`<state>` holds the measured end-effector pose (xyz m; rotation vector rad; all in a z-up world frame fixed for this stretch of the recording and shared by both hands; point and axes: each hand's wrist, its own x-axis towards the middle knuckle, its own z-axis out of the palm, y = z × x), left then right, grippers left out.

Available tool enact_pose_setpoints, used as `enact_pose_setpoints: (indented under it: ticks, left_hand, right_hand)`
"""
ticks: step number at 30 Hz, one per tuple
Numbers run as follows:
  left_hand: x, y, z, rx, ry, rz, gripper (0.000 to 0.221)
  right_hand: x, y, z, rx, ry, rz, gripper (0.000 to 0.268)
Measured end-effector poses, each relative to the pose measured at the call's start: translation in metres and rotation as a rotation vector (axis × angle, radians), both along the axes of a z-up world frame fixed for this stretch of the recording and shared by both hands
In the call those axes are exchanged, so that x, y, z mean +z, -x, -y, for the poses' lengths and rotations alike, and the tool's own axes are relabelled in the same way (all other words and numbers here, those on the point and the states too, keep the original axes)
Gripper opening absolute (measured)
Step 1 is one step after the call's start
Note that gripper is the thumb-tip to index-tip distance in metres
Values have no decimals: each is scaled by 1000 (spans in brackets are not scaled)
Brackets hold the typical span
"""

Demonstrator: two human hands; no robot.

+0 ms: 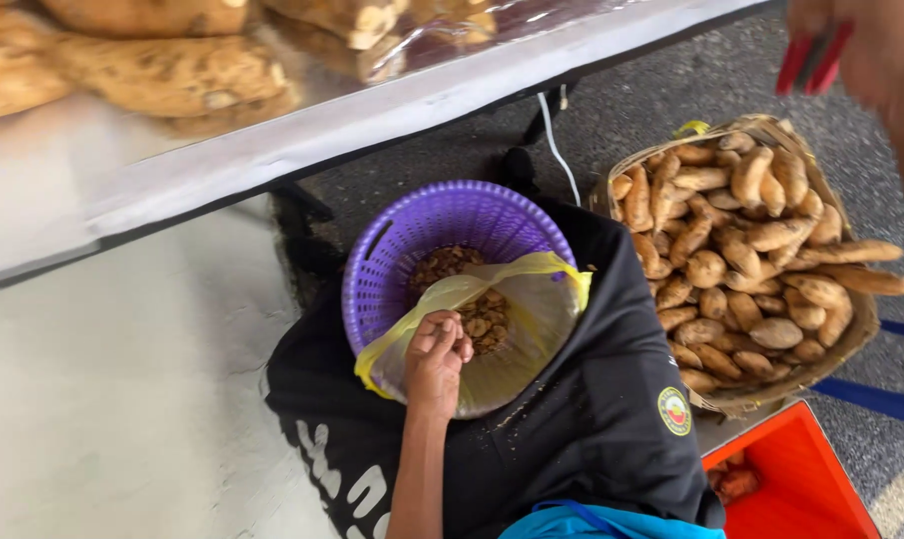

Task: Peeling or scraping the skin off sweet potatoes using a small hand knife

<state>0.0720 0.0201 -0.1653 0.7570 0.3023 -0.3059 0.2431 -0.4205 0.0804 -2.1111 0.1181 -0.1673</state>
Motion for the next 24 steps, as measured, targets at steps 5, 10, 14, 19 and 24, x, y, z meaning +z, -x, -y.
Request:
enact_pose_setpoints:
  ticks: [5,10,14,19,24]
  left_hand:
    - [24,-2,2,-56,-102,-48,7]
    - [21,0,2,-62,-178,-70,13]
    - [22,1,2,-72,-192,-72,10]
    - [18,2,3,-36,-216,-61,9]
    - [13,2,3,-23,-227,-50,8]
  right_hand:
    - [-4,90,-42,-426,-197,-14,24]
    - [-102,156,0,-880,-208,-652,23]
    - [-202,198,34,-904,-321,-707,18]
    - [-300,217,51,-901,-528,-662,30]
    - [-337,191,51,-897,-432,-730,19]
